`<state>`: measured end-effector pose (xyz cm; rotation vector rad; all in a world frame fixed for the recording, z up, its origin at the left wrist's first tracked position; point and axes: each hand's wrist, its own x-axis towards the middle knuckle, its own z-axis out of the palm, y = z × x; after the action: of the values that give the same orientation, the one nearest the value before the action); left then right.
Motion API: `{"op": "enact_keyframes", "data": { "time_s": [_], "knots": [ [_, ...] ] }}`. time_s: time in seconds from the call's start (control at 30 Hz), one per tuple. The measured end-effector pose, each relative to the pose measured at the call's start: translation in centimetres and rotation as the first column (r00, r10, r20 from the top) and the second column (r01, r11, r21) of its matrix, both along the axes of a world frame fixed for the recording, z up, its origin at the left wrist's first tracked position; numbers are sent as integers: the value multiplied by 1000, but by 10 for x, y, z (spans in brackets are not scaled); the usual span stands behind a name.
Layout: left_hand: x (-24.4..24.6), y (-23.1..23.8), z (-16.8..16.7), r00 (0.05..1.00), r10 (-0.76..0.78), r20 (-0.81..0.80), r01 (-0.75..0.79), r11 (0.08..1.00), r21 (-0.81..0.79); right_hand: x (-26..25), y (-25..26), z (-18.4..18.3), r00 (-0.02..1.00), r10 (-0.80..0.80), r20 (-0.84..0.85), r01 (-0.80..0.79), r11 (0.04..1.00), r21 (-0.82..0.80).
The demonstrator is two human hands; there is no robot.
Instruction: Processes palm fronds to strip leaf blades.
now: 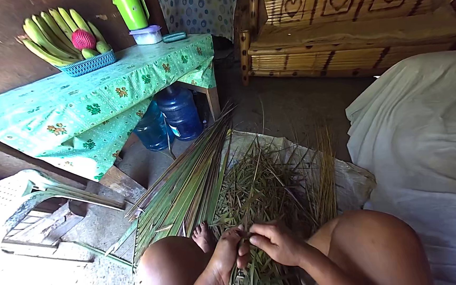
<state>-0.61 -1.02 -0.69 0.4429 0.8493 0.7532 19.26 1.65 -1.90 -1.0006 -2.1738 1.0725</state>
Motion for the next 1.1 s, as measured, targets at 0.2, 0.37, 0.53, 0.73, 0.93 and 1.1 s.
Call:
{"op": "enact_keyframes", "data": {
  "time_s": [0.2,0.37,0.53,0.73,0.93,1.1],
  "knots": [
    [2,-1,3,995,-79,-57,78,997,-6,20,44,3,891,-326,316,324,944,61],
    [2,-5,3,982,-110,-151,120,991,59,32,52,14,858,-414,304,453,889,-65],
    [5,0,3,955,-70,-289,113,984,136,9,10,10,984,-102,149,120,986,-118],
    [7,-4,2,900,-85,-428,195,955,222,14,35,10,888,-279,365,291,956,24],
    [5,-7,-2,861,-107,-498,271,923,271,45,73,12,717,-610,337,661,748,-54],
    [5,-2,-2,837,-114,-535,286,925,250,27,37,19,943,-282,176,328,877,-352]
  ]
}}
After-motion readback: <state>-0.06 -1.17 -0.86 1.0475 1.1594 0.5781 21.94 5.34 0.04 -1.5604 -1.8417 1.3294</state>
